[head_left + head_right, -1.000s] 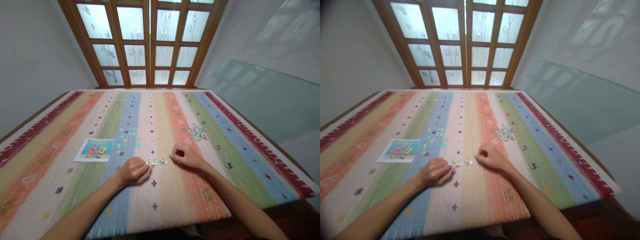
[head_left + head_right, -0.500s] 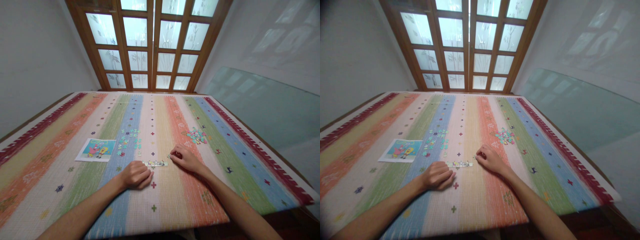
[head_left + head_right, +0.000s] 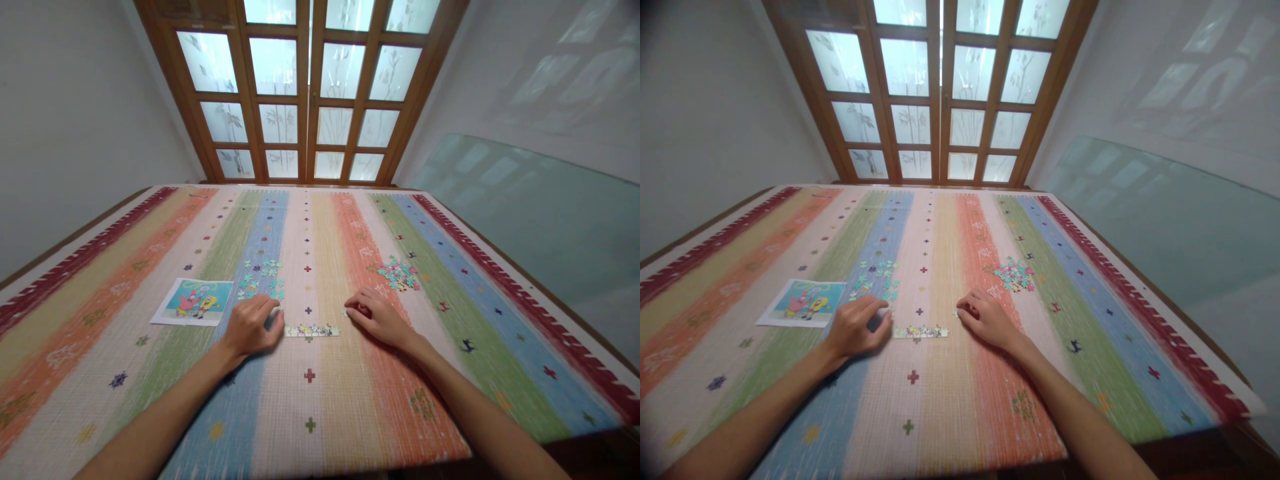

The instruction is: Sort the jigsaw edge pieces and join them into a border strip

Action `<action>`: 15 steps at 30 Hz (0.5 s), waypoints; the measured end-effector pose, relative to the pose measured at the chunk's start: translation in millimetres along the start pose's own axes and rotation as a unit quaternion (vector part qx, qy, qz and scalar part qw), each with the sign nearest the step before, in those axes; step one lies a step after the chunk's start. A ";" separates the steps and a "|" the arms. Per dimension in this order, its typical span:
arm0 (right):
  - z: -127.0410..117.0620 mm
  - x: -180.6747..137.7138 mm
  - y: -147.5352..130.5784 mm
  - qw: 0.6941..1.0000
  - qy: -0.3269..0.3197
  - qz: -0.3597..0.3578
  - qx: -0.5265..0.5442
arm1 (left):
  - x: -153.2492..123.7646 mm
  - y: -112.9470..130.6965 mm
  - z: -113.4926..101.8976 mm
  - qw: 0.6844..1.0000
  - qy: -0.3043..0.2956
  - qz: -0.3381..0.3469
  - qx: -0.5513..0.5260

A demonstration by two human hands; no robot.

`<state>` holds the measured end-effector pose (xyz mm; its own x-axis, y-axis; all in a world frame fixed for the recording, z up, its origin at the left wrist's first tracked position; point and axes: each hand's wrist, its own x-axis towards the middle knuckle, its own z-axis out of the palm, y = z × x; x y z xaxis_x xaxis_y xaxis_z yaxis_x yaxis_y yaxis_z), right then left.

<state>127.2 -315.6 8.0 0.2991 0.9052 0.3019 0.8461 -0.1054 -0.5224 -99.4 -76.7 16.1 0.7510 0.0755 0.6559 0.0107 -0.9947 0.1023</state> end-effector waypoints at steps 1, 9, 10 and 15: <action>0.2 -0.3 -0.6 1.000 0.005 -0.006 -0.005 | -0.4 -3.7 -0.4 1.000 -0.008 -0.010 0.001; -0.9 -0.7 -7.0 0.998 0.048 -0.037 -0.031 | -8.5 -19.6 3.9 0.991 -0.118 -0.040 -0.047; -1.4 -0.8 -8.1 0.997 0.050 -0.039 -0.032 | -8.8 -19.9 4.4 0.990 -0.123 -0.045 -0.055; -1.4 -2.3 -12.9 0.997 0.055 -0.051 -0.030 | -6.2 -19.4 2.7 0.977 -0.157 -0.096 -0.109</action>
<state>116.2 -316.9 15.2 0.2540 0.8626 0.4375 0.8987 -0.0432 -0.4365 -102.6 -58.1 8.0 0.9150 0.2000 0.3503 0.0564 -0.9234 0.3798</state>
